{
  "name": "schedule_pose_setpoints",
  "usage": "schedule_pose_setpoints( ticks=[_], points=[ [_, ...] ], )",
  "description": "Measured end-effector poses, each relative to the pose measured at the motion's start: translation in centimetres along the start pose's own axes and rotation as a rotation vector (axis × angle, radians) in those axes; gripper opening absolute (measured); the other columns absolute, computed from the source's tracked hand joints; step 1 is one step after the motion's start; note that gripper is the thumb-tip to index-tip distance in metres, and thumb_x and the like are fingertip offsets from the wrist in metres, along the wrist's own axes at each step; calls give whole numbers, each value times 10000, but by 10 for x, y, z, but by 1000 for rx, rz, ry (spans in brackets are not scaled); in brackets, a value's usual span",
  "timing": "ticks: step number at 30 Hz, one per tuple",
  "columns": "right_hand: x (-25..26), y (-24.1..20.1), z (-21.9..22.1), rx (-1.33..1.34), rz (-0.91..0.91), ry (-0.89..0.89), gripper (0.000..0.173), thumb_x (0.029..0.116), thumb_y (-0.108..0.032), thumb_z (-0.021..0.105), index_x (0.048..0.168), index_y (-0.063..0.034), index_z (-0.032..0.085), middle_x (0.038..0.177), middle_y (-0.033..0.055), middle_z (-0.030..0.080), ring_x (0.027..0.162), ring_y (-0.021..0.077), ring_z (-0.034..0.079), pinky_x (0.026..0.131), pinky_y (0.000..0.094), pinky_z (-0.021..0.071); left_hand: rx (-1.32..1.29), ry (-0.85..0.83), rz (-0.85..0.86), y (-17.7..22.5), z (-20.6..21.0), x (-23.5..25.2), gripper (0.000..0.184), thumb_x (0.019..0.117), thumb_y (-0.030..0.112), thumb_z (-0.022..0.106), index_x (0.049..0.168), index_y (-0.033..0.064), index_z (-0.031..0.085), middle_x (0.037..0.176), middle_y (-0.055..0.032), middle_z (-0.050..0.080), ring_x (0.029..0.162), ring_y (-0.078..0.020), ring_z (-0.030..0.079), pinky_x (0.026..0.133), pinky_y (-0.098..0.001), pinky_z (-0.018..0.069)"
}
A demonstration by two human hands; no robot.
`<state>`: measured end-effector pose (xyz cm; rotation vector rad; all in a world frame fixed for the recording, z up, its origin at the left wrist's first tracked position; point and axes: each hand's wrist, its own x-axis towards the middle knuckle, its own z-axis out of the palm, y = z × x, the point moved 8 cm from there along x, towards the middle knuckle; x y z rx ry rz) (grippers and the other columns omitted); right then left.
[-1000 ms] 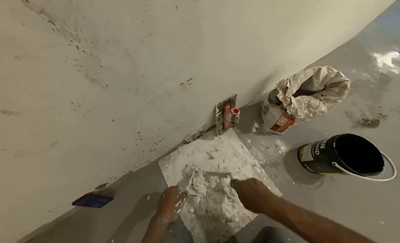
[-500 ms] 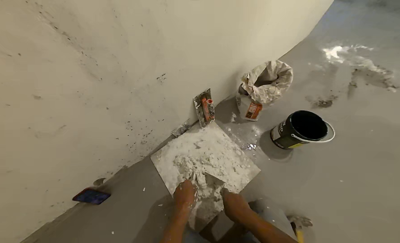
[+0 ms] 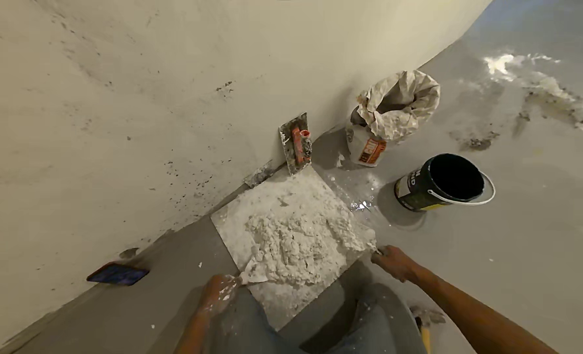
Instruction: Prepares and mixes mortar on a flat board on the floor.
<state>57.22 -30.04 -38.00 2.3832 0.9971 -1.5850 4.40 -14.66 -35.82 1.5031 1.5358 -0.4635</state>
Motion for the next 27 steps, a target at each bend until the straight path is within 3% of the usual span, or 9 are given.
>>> schedule_pose_setpoints(
  ticks=[2,5,10,13,15,17,21,25,27],
  points=[
    [12,-1,10,-53,-12,-27,460,1018,-478,563,1079,-32,657,840,150,647,670,273,639,632,492,546,-100,20,29,1,11,14,405,1034,394,569,1120,34,733,1040,-165,724,983,-295,692,935,-514,537],
    [28,-56,64,-99,-128,-135,459,1034,-414,564,1111,18,698,1046,229,704,957,370,699,888,596,546,-276,88,32,7,24,21,378,1012,383,609,1010,26,736,846,-117,699,772,-237,665,782,-466,552],
    [28,-154,123,-55,-261,-245,492,1028,-494,518,993,-22,653,832,152,637,680,284,641,632,511,537,-309,159,50,69,17,14,392,997,370,644,1063,-7,727,1036,-178,715,985,-292,687,944,-491,539],
    [5,-159,98,-1,-319,-169,526,1025,-530,513,937,-28,641,794,131,604,705,281,617,673,515,519,-258,183,87,93,-13,1,413,994,402,634,1032,2,729,973,-167,715,920,-286,691,896,-500,549],
    [-23,-161,76,-10,-337,-64,524,1058,-490,417,930,-32,636,821,137,606,786,301,629,741,534,513,-223,187,115,106,-35,-18,429,1007,421,606,1032,10,723,939,-153,706,881,-279,684,870,-502,549],
    [-61,-169,59,-125,-253,68,489,1065,-446,372,1031,-40,642,910,162,666,901,337,681,807,559,542,-169,202,114,120,-51,-36,441,1010,442,589,1039,22,719,944,-149,703,892,-283,683,867,-509,545],
    [-97,-200,59,-338,-104,255,433,1055,-278,413,1374,-15,544,1217,207,682,1117,384,689,925,560,555,3,175,47,139,-44,-37,490,1024,454,550,1175,11,696,1186,-202,685,1160,-342,642,1026,-539,486],
    [-111,-204,80,-394,-143,210,440,1049,-216,459,1432,-1,489,1307,241,631,1126,422,673,921,580,554,33,169,17,138,-25,-40,533,1021,466,545,1239,-7,661,1241,-216,666,1200,-349,630,1034,-536,490],
    [-106,-189,125,-388,-165,143,471,1034,-120,485,1489,-5,430,1361,280,579,1130,469,659,917,609,553,26,156,-5,134,-17,-44,526,1031,455,529,1241,-9,658,1260,-214,659,1217,-345,622,1043,-531,485]
  ],
)
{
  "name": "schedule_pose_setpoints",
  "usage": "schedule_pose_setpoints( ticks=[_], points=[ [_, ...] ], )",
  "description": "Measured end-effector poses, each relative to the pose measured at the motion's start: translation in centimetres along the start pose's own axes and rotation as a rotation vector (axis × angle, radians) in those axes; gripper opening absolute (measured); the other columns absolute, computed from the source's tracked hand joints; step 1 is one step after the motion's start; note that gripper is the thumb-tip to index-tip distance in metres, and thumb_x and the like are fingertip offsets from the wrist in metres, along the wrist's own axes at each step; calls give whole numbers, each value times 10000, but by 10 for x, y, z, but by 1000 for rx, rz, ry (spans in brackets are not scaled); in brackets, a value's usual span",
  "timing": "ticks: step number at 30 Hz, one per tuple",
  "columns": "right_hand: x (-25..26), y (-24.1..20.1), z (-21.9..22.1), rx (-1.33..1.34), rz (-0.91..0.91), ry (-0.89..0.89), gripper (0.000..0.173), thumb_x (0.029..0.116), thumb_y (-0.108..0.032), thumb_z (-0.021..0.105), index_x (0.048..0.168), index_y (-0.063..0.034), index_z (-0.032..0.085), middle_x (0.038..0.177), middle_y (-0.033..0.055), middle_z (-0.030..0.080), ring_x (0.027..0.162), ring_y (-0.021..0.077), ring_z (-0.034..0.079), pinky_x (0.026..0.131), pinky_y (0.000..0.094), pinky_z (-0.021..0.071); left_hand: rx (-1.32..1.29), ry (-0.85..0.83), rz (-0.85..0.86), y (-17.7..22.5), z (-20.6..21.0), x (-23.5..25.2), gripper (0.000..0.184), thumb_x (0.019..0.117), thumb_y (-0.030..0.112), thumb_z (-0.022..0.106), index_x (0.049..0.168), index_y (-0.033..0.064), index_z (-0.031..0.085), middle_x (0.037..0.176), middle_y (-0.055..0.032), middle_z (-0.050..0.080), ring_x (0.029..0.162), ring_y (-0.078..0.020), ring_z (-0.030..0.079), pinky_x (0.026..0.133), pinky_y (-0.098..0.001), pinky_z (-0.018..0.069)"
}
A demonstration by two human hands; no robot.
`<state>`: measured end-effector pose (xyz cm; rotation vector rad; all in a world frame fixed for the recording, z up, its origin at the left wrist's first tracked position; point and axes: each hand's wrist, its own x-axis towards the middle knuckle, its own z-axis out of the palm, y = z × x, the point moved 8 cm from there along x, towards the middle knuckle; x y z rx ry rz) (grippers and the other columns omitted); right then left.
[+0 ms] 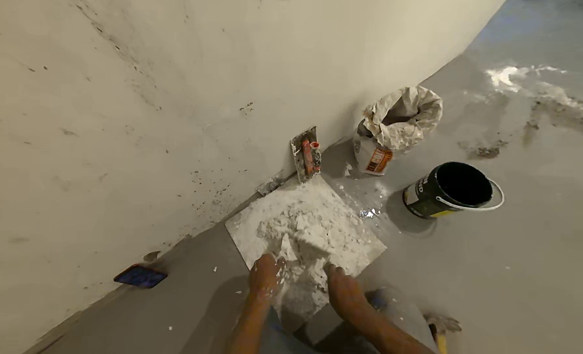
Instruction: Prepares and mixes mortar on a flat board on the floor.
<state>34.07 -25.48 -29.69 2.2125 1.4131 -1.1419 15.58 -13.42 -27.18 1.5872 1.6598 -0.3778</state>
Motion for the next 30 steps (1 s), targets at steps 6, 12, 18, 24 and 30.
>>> schedule_pose_setpoints(
  ticks=[6,12,18,24,30],
  points=[
    [-1,0,12,-12,16,-107,497,992,-200,556,1447,-22,463,1278,239,647,1150,432,662,932,620,541,6,26,0,-22,7,-4,558,1034,452,533,1316,-22,615,1346,-230,616,1290,-356,576,1101,-522,445],
    [43,79,-47,621,-112,-33,388,1031,-396,548,1164,-40,628,897,119,643,713,241,631,665,456,553,-217,77,56,-105,-50,54,419,1011,398,616,1184,28,712,1109,-182,716,1030,-322,688,961,-530,536],
    [124,175,-75,768,102,-143,390,1083,-427,483,1146,-68,621,697,30,567,460,139,503,445,317,481,-195,-32,17,-141,-77,139,361,1021,343,623,1157,20,708,1028,-161,706,861,-254,671,824,-458,557],
    [174,153,-43,624,102,-295,415,1063,-471,509,1148,-77,607,701,36,548,485,162,511,479,360,498,-208,-96,-38,-101,-73,165,448,1015,396,621,1173,-22,662,1101,-190,675,956,-280,655,885,-460,531],
    [157,-8,-88,79,-251,-188,415,1049,-369,484,1197,-12,636,1070,221,682,1004,380,682,882,609,534,-80,-88,145,-18,-56,148,439,981,377,664,1162,-22,688,1168,-208,689,1113,-324,659,1012,-505,507]
  ],
)
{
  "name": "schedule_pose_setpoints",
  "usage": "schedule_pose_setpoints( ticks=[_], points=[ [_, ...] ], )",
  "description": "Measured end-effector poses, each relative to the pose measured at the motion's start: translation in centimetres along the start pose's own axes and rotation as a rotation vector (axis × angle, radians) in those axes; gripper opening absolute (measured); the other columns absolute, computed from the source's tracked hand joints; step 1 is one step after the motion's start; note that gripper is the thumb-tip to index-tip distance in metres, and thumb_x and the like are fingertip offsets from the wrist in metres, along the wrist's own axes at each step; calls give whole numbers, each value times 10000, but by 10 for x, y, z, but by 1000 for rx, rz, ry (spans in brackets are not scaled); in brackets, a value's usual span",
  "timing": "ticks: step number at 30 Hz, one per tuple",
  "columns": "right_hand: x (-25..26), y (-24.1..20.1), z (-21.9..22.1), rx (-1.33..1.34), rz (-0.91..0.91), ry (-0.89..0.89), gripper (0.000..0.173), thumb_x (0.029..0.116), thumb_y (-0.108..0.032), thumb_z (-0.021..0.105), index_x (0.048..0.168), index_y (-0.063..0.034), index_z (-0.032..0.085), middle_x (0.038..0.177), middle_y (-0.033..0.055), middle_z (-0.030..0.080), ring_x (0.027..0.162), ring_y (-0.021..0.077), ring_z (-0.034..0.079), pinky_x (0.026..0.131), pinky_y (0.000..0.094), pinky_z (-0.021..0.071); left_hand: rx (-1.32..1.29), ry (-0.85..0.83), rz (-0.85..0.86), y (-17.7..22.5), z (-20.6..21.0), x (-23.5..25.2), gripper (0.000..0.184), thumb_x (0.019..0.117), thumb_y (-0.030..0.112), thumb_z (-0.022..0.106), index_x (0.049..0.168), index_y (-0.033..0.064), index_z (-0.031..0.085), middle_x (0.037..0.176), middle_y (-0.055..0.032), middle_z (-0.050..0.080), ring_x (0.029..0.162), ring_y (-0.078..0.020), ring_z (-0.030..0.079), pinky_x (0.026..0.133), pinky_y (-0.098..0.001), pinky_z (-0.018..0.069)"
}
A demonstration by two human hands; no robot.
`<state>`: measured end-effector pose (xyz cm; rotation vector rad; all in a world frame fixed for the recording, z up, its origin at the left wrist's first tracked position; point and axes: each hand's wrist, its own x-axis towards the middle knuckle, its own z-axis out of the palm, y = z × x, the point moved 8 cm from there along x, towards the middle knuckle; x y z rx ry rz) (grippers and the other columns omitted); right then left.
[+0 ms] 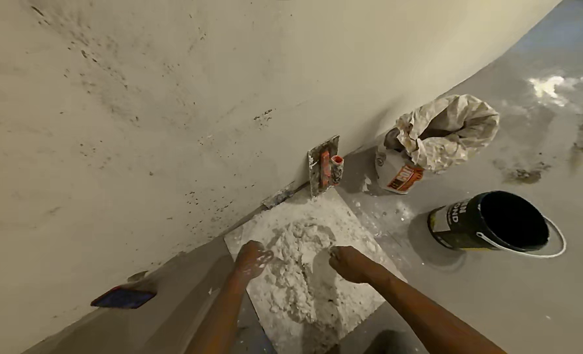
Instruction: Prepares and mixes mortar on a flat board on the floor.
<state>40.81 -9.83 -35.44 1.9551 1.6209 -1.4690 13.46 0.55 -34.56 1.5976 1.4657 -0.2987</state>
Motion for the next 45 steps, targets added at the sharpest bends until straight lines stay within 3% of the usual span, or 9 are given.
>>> schedule_pose_setpoints(
  ticks=[8,15,18,22,27,30,33,39,45],
  points=[
    [-91,-41,94,-193,270,101,456,1036,-32,444,1481,39,375,1357,290,561,1107,461,677,870,584,585,259,-31,-154,45,51,-94,481,999,408,582,1222,-11,657,1245,-226,661,1187,-372,636,995,-559,509],
    [-122,-31,126,-140,245,19,574,976,-87,575,1500,7,363,1347,277,581,1148,462,655,908,620,560,234,30,-151,10,71,-129,526,1011,440,564,1280,-7,635,1291,-220,646,1239,-365,608,1050,-538,480],
    [-145,-22,86,-2,146,14,459,996,-264,558,1381,-17,513,1190,243,666,1095,419,674,911,635,536,159,94,-143,-10,60,-143,542,1018,453,557,1303,-2,629,1310,-222,637,1264,-366,592,1078,-540,460],
    [-151,41,77,352,6,73,371,1034,-379,512,1159,-44,611,947,139,649,854,284,658,786,521,545,115,149,-177,-50,37,-146,504,1019,432,568,1271,5,660,1305,-232,639,1270,-385,583,1094,-574,436],
    [-132,158,91,613,213,155,367,1057,-390,490,1073,-55,639,725,63,572,536,180,543,510,380,498,105,68,-185,-85,50,-107,503,997,428,613,1198,-27,685,1260,-251,653,1234,-392,600,1074,-572,447],
    [-121,203,104,559,270,108,427,1063,-426,504,1084,-26,654,758,92,597,585,202,573,568,410,520,86,46,-211,-88,60,-88,511,990,436,624,1205,-24,679,1265,-246,651,1235,-372,604,1068,-550,457],
    [-83,164,115,363,183,-63,483,1070,-425,501,1175,17,665,1030,212,689,919,325,690,874,543,555,28,65,-202,-69,62,-81,523,981,424,647,1219,-42,658,1265,-249,643,1228,-368,602,1063,-532,465],
    [-25,50,118,369,5,-156,495,1029,-514,518,951,-35,611,719,98,574,554,225,571,546,447,506,74,37,-175,-7,53,-71,541,985,434,625,1241,-42,645,1280,-242,640,1237,-354,605,1067,-515,469],
    [-95,32,71,385,-36,106,465,1059,-456,394,964,-61,621,759,85,567,684,247,588,656,474,498,14,114,-88,14,11,-116,488,1004,436,603,1163,-17,693,1151,-225,683,1128,-362,642,1012,-547,487]
  ],
)
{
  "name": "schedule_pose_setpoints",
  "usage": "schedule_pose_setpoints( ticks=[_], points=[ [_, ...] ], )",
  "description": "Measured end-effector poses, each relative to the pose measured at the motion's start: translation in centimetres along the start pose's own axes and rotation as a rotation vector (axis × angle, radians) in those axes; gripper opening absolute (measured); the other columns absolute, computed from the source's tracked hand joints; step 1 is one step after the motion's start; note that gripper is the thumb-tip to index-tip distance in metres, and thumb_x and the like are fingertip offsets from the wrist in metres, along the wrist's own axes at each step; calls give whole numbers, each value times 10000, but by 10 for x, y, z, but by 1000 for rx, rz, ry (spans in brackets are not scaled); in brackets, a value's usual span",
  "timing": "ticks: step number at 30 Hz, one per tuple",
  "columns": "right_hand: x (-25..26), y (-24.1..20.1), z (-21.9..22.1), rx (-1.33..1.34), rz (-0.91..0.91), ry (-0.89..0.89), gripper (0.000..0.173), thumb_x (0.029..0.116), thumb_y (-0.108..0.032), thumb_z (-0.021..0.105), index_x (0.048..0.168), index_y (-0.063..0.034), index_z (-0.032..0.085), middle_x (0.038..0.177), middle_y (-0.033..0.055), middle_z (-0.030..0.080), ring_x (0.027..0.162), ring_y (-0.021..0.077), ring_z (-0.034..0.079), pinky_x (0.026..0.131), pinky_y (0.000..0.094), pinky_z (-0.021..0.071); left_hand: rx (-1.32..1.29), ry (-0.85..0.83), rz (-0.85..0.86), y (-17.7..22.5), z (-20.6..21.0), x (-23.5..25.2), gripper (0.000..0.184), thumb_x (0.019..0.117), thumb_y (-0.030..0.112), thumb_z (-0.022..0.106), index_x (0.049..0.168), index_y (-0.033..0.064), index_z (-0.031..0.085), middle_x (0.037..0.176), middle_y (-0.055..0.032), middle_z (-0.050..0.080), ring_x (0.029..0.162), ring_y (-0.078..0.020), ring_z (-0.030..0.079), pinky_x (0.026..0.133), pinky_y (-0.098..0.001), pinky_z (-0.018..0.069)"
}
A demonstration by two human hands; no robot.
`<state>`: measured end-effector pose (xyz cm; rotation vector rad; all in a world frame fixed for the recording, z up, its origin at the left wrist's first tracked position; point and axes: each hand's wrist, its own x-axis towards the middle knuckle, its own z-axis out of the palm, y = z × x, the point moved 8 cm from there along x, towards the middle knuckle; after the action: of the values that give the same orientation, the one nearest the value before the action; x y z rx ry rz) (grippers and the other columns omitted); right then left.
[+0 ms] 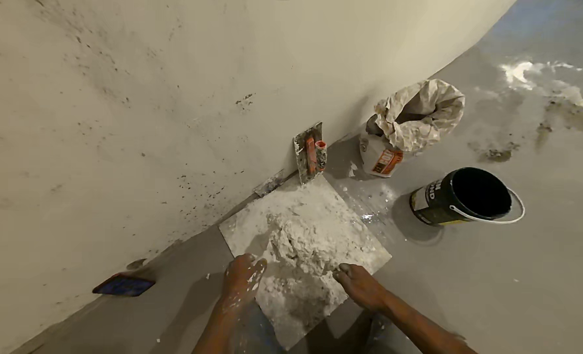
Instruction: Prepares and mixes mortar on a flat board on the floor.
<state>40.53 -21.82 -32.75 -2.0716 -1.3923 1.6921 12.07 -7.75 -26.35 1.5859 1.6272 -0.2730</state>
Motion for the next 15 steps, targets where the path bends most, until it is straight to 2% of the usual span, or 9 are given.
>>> schedule_pose_setpoints(
  ticks=[1,3,5,6,8,9,12,13,15],
  points=[
    [-12,-14,-10,-98,19,72,453,1057,-453,391,989,-65,615,784,104,587,733,277,617,689,503,512,1,31,-4,3,-7,-7,485,1006,437,598,1157,-14,695,1134,-221,686,1111,-359,649,1001,-546,493],
    [-25,-39,-18,-303,100,185,444,1060,-427,403,1166,-49,610,955,169,680,905,350,697,802,560,555,36,56,-38,6,-13,-14,481,1017,441,577,1156,-5,691,1136,-215,687,1114,-354,652,997,-548,492],
    [-15,-49,-6,-415,194,201,452,1065,-344,429,1396,-51,524,1201,206,678,1077,394,693,908,583,553,88,37,-63,3,-9,-15,480,1020,436,560,1190,3,682,1193,-214,677,1166,-351,636,1022,-547,480],
    [-10,-49,2,-457,224,180,457,1063,-300,439,1445,-51,478,1250,212,663,1113,405,682,926,588,547,95,16,-69,0,-1,-19,498,1018,440,560,1227,1,669,1232,-220,665,1200,-357,623,1041,-548,472],
    [-13,-57,11,-533,230,172,423,1046,-260,448,1392,-25,507,1219,216,674,1100,406,687,906,589,554,92,-7,-66,-7,9,-28,545,1021,448,560,1302,-14,629,1313,-232,632,1271,-364,587,1091,-545,445],
    [-13,-60,15,-558,224,159,420,1040,-250,452,1388,-20,505,1209,216,676,1092,404,690,898,583,558,80,12,-67,-10,8,-30,552,1017,455,562,1302,-13,629,1315,-228,633,1271,-359,588,1089,-538,449],
    [-5,-30,56,-561,236,54,512,998,-97,518,1489,-9,400,1292,265,629,1127,454,670,912,618,557,55,26,-88,-27,18,-44,535,1016,456,556,1271,-5,648,1284,-216,650,1237,-345,610,1061,-531,468],
    [-4,-25,61,-590,235,31,529,985,-73,532,1493,-8,399,1305,265,620,1130,452,668,911,620,557,54,13,-95,-31,26,-46,536,1017,457,551,1277,-3,644,1293,-214,645,1243,-343,607,1062,-532,469],
    [-14,-41,52,-637,207,47,488,943,-89,572,1416,-17,472,1242,247,657,1102,441,679,882,627,559,59,7,-94,-38,35,-48,548,1016,456,551,1292,-11,630,1310,-218,635,1259,-349,597,1067,-532,468]
  ],
)
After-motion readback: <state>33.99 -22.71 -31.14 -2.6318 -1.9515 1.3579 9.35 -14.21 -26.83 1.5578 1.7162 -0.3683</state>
